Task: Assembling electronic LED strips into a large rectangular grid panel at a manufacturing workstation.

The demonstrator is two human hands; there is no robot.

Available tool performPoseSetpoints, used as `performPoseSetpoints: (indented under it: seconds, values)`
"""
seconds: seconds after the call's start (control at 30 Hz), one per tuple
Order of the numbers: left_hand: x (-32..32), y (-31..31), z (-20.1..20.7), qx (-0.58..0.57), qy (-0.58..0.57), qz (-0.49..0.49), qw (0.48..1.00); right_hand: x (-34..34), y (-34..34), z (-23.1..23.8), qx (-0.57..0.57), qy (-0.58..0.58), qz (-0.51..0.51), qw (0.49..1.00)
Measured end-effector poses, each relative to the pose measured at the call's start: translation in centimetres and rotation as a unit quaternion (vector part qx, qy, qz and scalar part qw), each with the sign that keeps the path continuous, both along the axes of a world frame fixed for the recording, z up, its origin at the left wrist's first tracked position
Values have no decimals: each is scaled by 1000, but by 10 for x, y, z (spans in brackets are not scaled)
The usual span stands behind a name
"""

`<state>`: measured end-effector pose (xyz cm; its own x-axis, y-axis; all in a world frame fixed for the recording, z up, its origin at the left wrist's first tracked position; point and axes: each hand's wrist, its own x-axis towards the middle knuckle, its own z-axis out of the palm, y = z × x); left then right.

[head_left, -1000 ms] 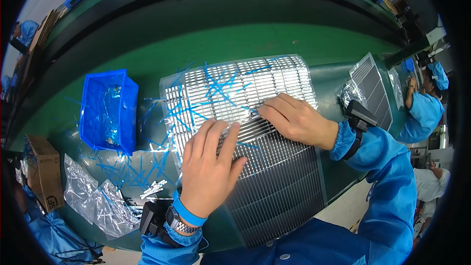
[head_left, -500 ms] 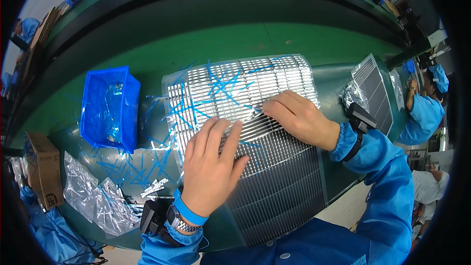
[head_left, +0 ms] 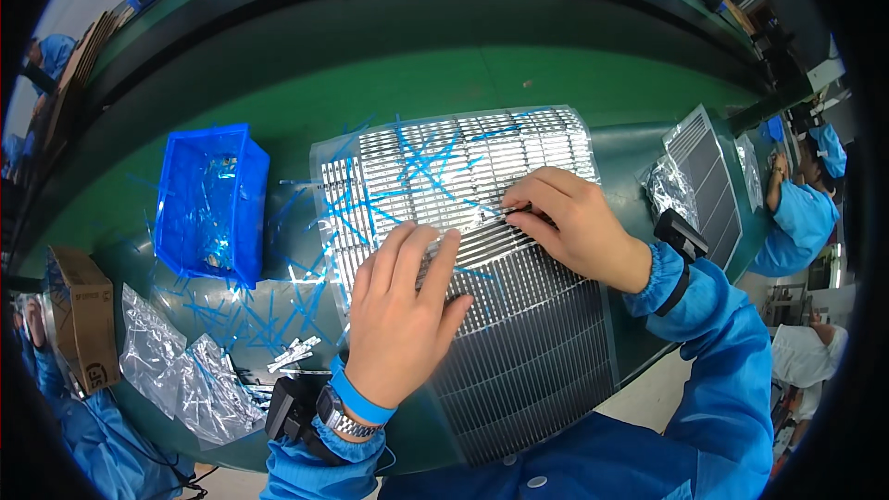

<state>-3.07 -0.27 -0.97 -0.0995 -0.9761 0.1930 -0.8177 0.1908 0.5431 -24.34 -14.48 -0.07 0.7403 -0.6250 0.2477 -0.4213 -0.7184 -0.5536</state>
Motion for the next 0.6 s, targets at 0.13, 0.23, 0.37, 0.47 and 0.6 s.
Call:
performPoseSetpoints:
  seconds: [0.13, 0.23, 0.37, 0.47, 0.6]
  values:
    - [0, 0, 0, -1, -1, 0, 1000, -2, -2, 3, 4, -3, 6, 1000]
    - [0, 0, 0, 0, 0, -1, 1000, 0, -3, 5, 32, 10, -11, 999]
    - [1, 0, -1, 0, 0, -1, 1000, 1, -6, 2, -3, 7, 5, 1000]
    - [0, 0, -1, 2, -2, 0, 1000, 1, -7, -5, -40, -6, 16, 999]
    - [0, 0, 0, 2, -1, 2, 1000, 2, -5, -10, -147, -21, 36, 988]
